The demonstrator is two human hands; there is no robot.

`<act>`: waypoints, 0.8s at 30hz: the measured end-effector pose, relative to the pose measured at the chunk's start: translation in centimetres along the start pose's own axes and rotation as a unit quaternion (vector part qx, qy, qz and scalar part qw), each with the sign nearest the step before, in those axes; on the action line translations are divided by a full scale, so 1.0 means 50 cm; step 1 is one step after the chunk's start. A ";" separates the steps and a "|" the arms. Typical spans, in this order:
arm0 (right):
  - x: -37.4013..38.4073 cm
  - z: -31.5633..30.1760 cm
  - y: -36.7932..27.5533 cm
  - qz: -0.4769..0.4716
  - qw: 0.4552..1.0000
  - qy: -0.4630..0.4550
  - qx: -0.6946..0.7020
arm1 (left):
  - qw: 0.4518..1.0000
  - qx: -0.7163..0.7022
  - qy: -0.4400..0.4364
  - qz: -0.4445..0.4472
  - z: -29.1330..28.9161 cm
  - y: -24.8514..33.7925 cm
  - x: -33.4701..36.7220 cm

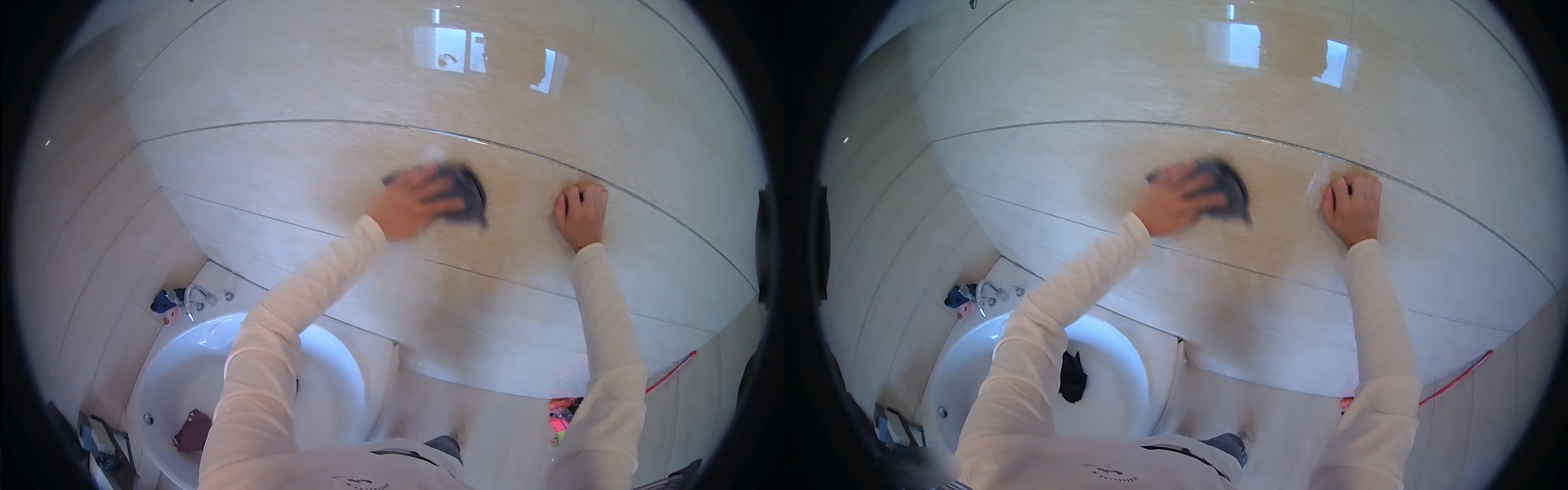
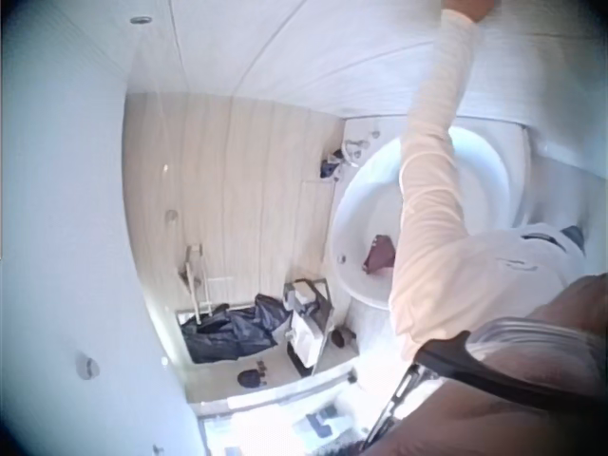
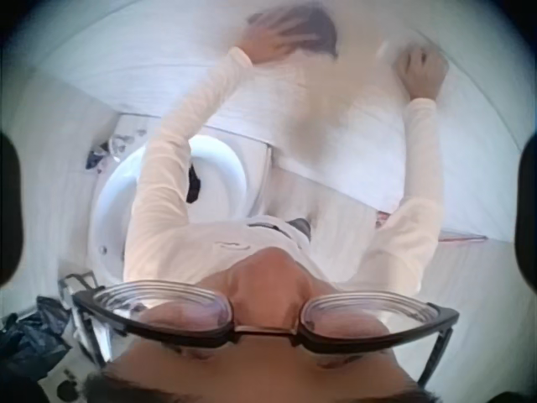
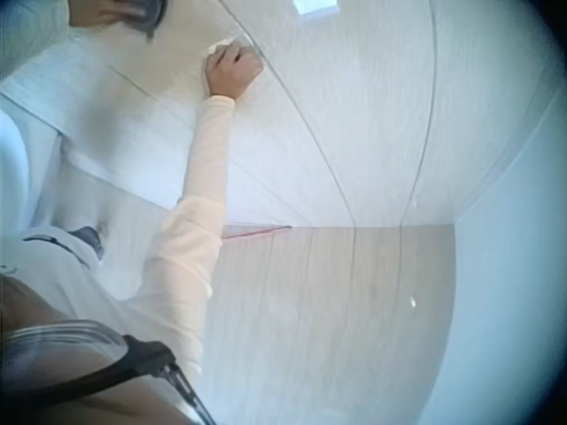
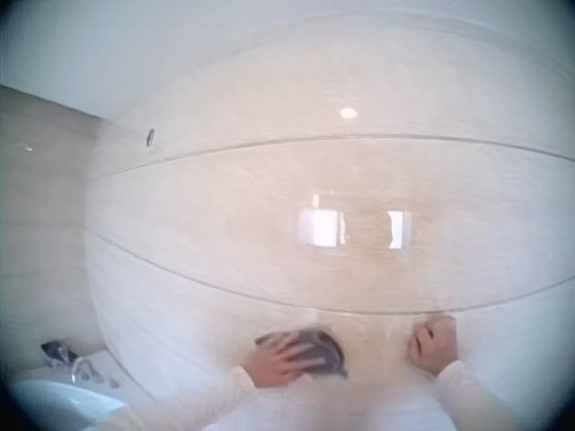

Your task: The person wipes the tiled floor and the exterior surfaces of a white bathtub using a dark cloth. They move around the tub, cleaning the sides and rim in a continuous wiping motion.

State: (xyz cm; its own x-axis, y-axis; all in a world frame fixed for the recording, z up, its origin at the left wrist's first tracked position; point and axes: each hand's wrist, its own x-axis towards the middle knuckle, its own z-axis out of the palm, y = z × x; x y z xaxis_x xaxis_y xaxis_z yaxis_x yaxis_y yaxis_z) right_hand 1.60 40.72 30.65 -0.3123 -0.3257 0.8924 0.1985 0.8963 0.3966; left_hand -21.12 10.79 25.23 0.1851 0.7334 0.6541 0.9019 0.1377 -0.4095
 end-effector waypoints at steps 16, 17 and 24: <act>-0.004 -0.005 0.008 0.001 1.000 -0.020 -0.024 | 0.981 0.042 0.023 -0.187 -0.045 -0.115 -0.197; -0.003 -0.008 0.008 0.001 0.999 -0.020 -0.026 | 0.958 0.061 0.098 -0.263 -0.056 -0.149 -0.189; 0.002 -0.004 0.001 0.003 1.000 -0.008 -0.020 | 0.842 0.066 0.265 -0.466 0.125 -0.026 -0.219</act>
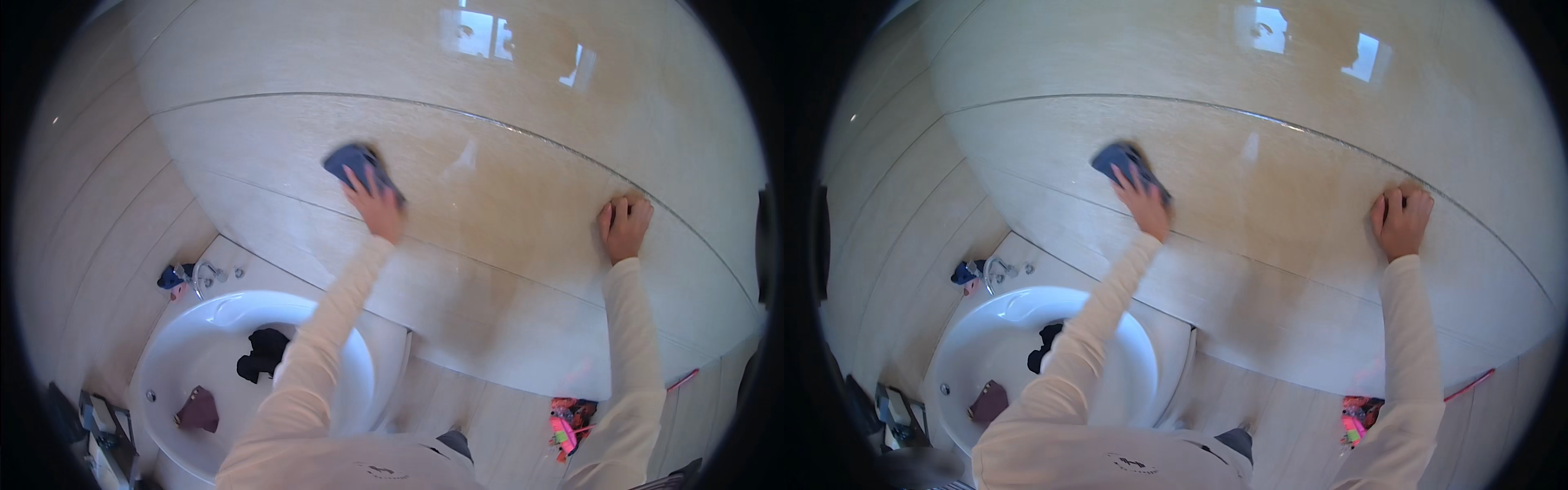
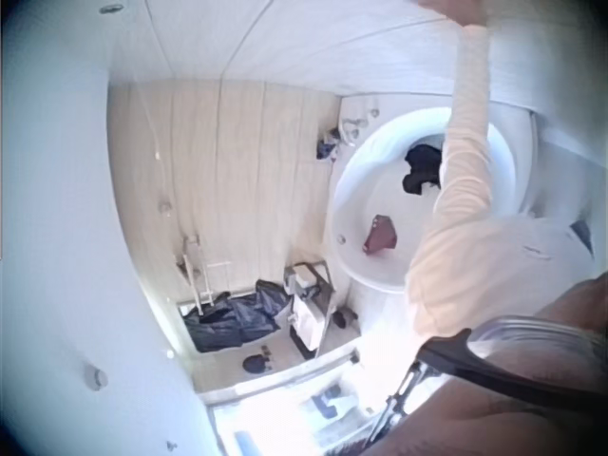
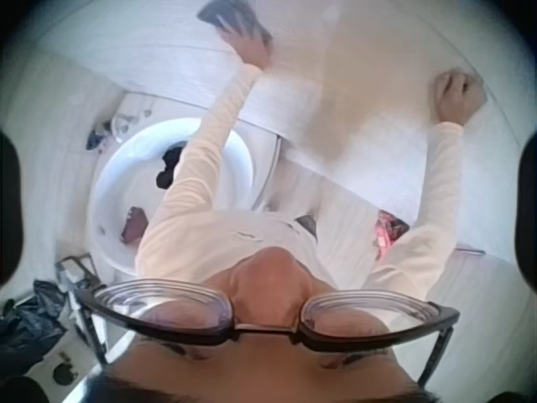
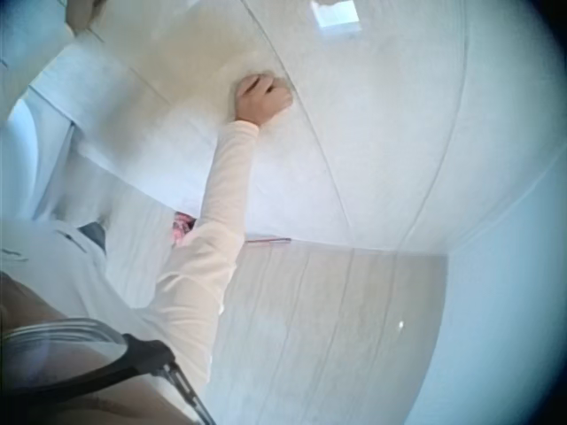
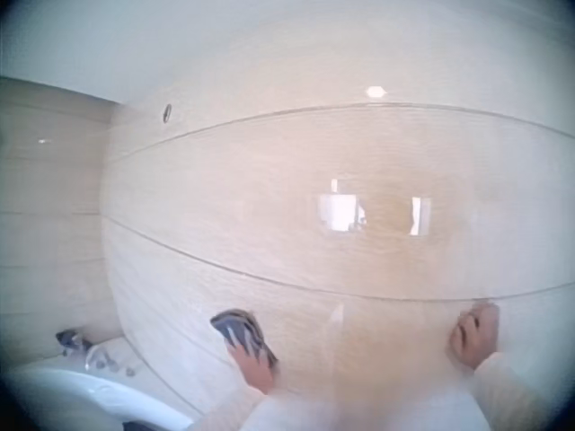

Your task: The person wipes the tiled floor and the exterior surfaces of a white bathtub using a dark cloth. They move around the tub, cleaning the sides and rim in a continuous wiping motion.

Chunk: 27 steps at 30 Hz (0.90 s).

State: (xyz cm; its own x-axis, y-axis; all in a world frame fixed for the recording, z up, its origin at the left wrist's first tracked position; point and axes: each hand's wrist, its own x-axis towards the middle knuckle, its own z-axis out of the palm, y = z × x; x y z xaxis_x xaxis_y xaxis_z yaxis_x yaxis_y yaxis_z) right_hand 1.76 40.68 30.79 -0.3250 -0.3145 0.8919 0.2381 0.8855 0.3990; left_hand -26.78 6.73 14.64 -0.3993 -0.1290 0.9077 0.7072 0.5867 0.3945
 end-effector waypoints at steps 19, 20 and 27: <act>0.024 -0.006 -0.009 0.001 0.999 0.033 0.006 | 0.941 -0.088 -0.275 0.178 0.054 0.465 -0.212; 0.021 -0.004 -0.006 -0.001 1.000 0.026 0.005 | 0.943 -0.084 -0.270 0.177 0.050 0.479 -0.215; -0.051 0.009 -0.079 0.085 0.991 0.037 0.096 | 0.938 -0.041 -0.298 0.171 0.015 0.375 -0.191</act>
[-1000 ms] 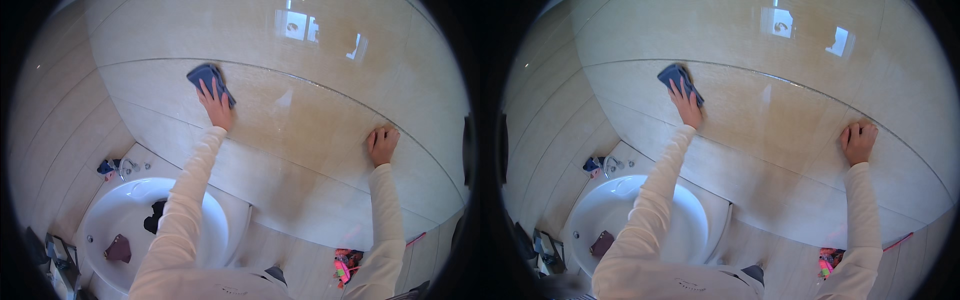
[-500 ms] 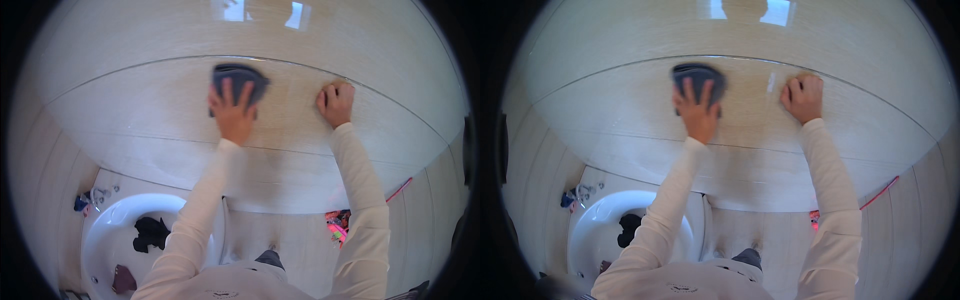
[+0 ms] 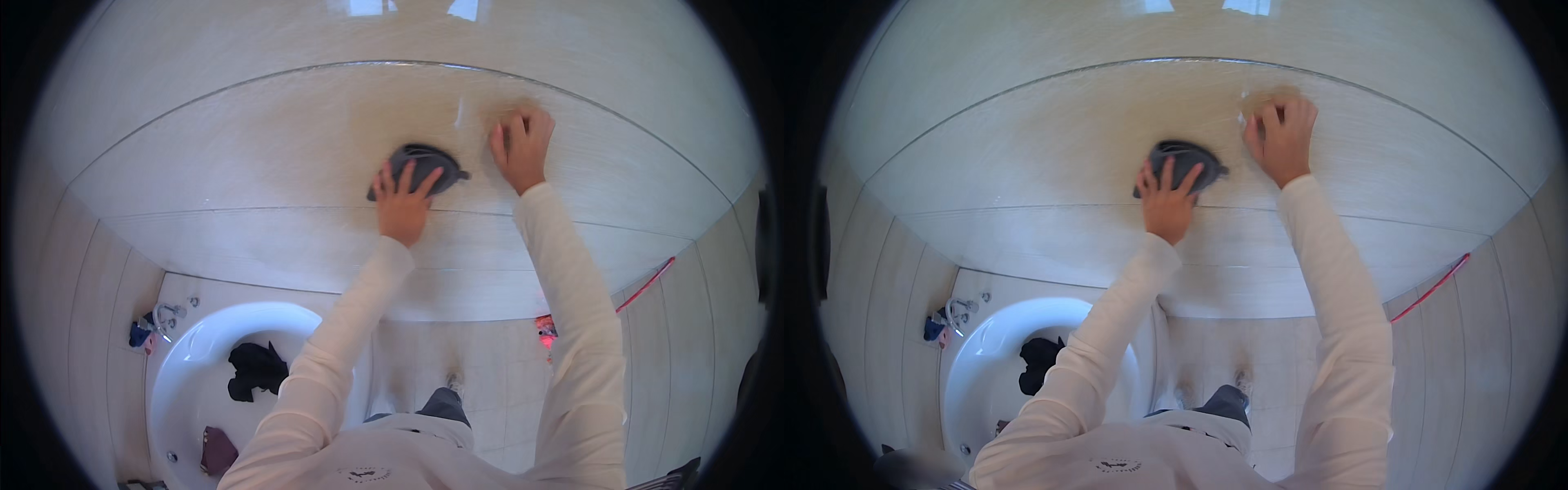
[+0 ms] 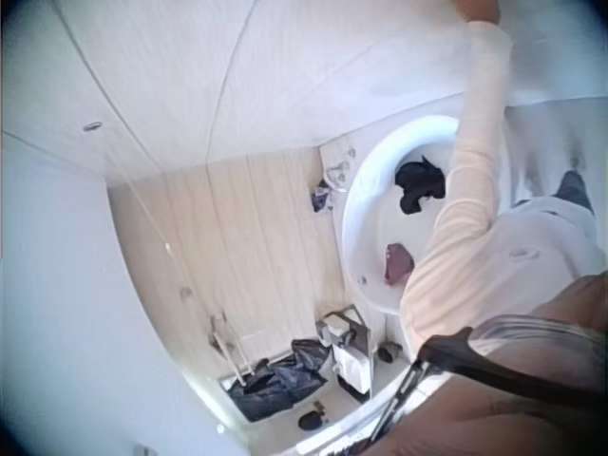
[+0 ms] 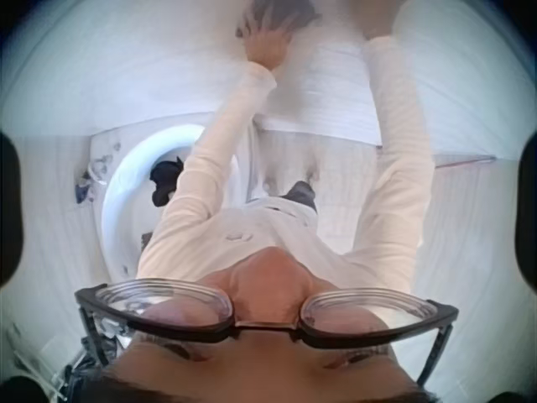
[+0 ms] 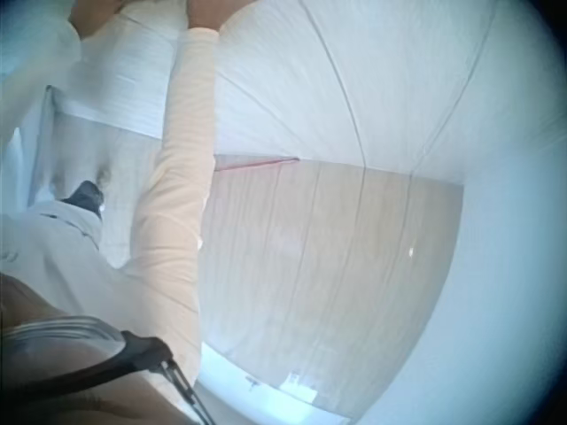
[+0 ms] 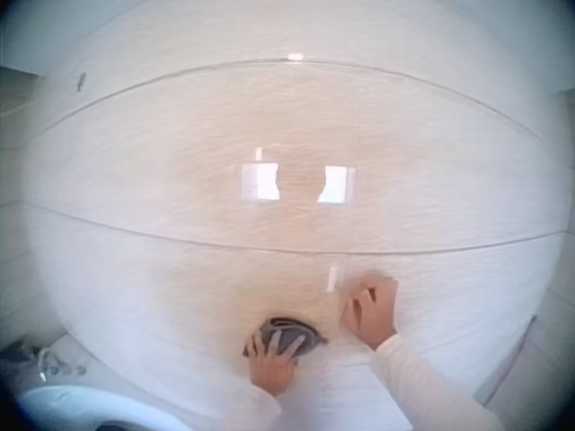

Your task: The person wipes the tiled floor and the exterior surfaces of a white bathtub using a dark cloth. They move around the tub, cleaning the sides and rim in a continuous wiping motion.

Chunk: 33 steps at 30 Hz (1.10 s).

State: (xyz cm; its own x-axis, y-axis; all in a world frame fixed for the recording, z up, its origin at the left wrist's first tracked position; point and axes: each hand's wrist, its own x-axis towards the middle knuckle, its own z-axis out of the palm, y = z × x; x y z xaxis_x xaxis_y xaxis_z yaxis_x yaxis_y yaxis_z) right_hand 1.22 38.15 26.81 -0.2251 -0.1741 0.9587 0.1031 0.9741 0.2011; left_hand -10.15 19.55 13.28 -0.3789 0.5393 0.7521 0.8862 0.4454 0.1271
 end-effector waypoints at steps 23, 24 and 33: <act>-0.159 0.051 -0.012 -0.029 0.994 -0.067 -0.078 | 0.995 -0.050 0.001 0.092 0.066 -0.029 -0.038; -0.161 0.056 -0.012 -0.028 0.995 -0.060 -0.072 | 0.998 -0.029 -0.026 0.053 0.048 -0.068 -0.047; -0.148 0.067 -0.031 -0.048 0.998 -0.011 -0.042 | 0.865 -0.113 0.319 -0.372 0.072 -0.131 -0.042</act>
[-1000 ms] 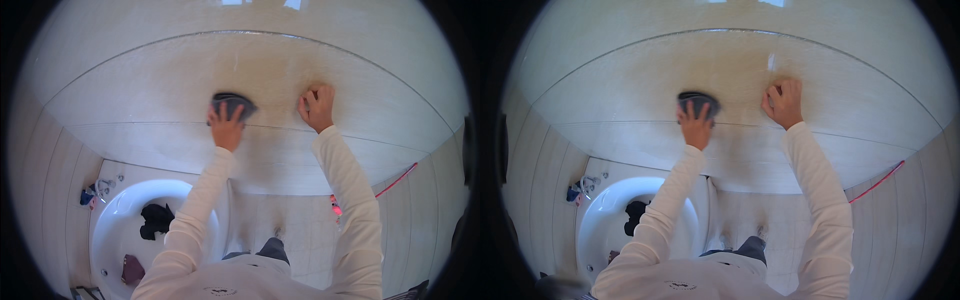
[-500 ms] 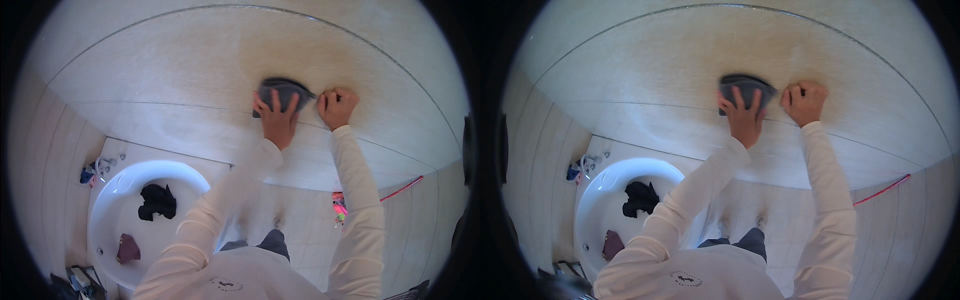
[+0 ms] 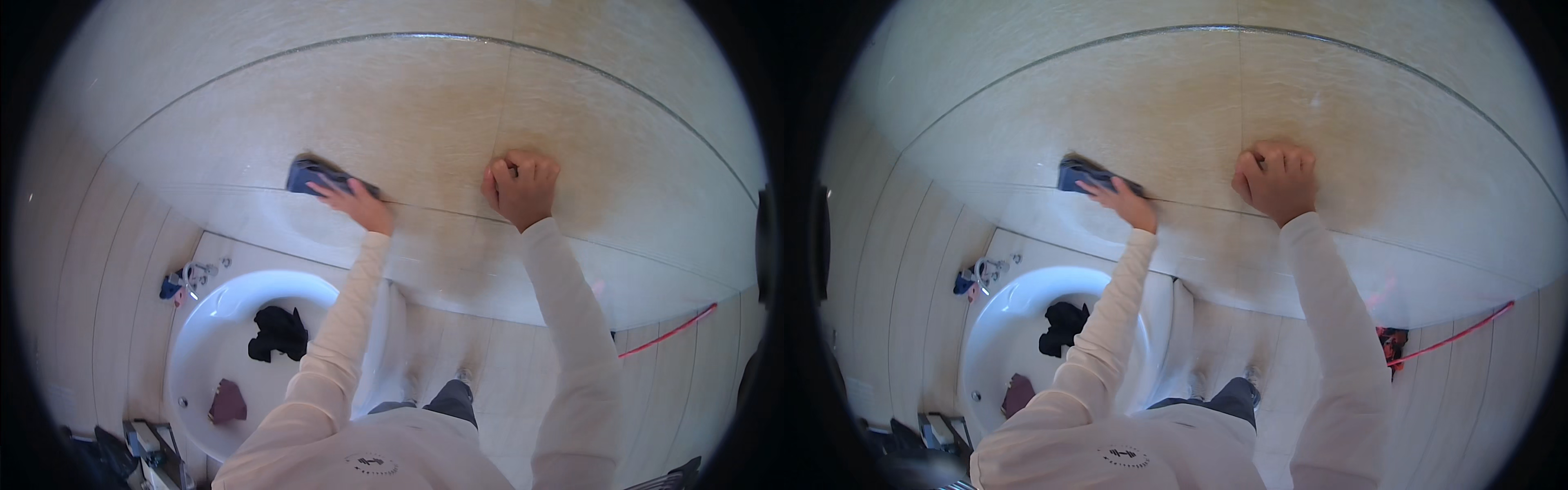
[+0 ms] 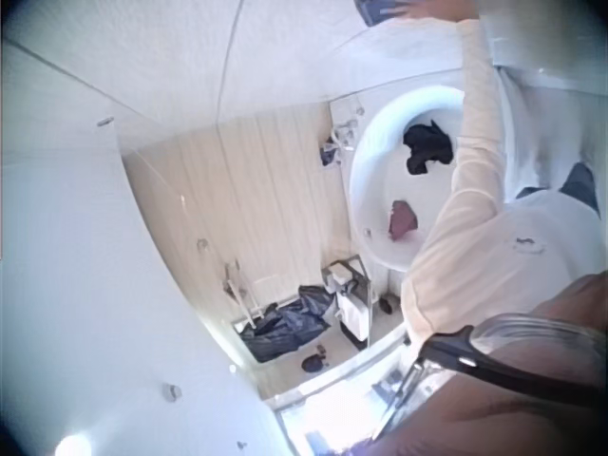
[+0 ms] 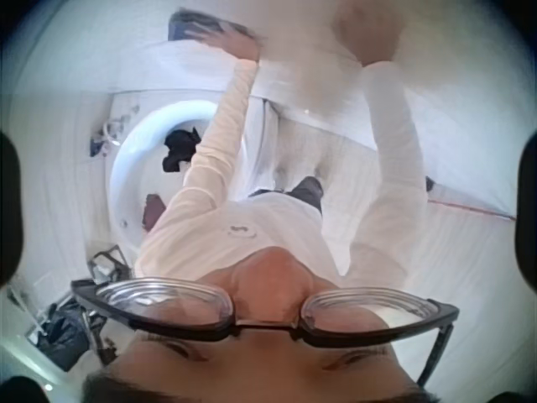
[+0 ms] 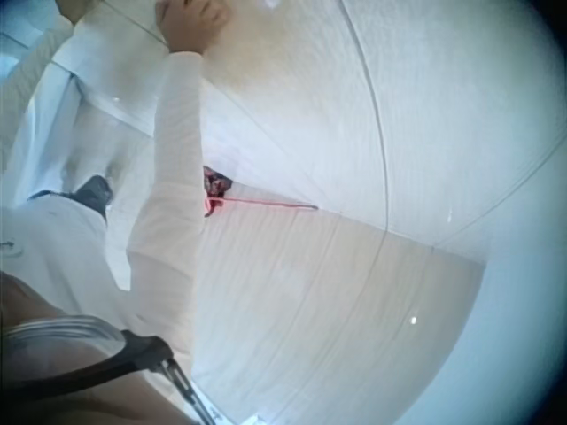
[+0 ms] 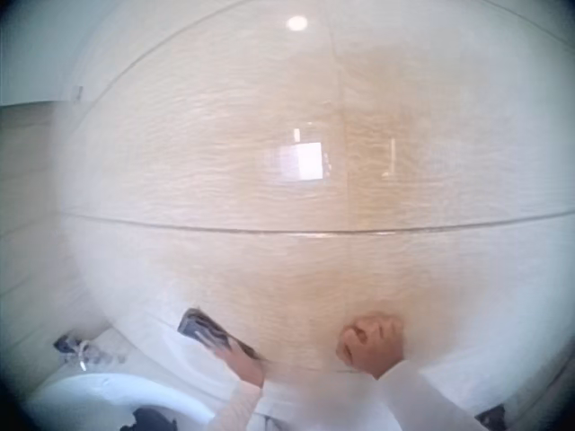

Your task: The person wipes the tiled floor and the exterior surfaces of a white bathtub using a dark cloth. They move around the tub, cleaning the sides and rim in a continuous wiping motion.

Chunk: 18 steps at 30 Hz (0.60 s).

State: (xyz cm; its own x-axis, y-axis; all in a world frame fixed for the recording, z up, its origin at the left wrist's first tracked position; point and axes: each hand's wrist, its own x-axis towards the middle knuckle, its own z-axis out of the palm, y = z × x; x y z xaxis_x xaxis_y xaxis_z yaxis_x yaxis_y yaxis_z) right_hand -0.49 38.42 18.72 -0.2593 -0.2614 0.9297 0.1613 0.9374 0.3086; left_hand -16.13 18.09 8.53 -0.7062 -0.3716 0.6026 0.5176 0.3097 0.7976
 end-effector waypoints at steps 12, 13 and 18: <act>0.013 -0.026 0.013 0.019 0.991 -0.011 0.134 | 0.812 0.166 -0.327 0.455 0.007 0.056 -0.154; 0.011 -0.022 0.005 0.020 0.989 -0.014 0.148 | 0.785 0.185 -0.357 0.471 -0.021 0.043 -0.118; 0.020 -0.022 0.009 0.017 0.981 -0.006 0.193 | 0.899 0.221 -0.246 0.287 -0.070 0.052 -0.026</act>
State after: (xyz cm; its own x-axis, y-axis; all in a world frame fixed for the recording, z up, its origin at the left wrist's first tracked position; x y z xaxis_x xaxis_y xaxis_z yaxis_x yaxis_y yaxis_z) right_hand 0.37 38.32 20.01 -0.2723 -0.2277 0.9349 -0.2024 0.9634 0.1757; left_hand -12.16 16.32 9.92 -0.5680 0.3586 0.7408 0.6993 0.6849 0.2046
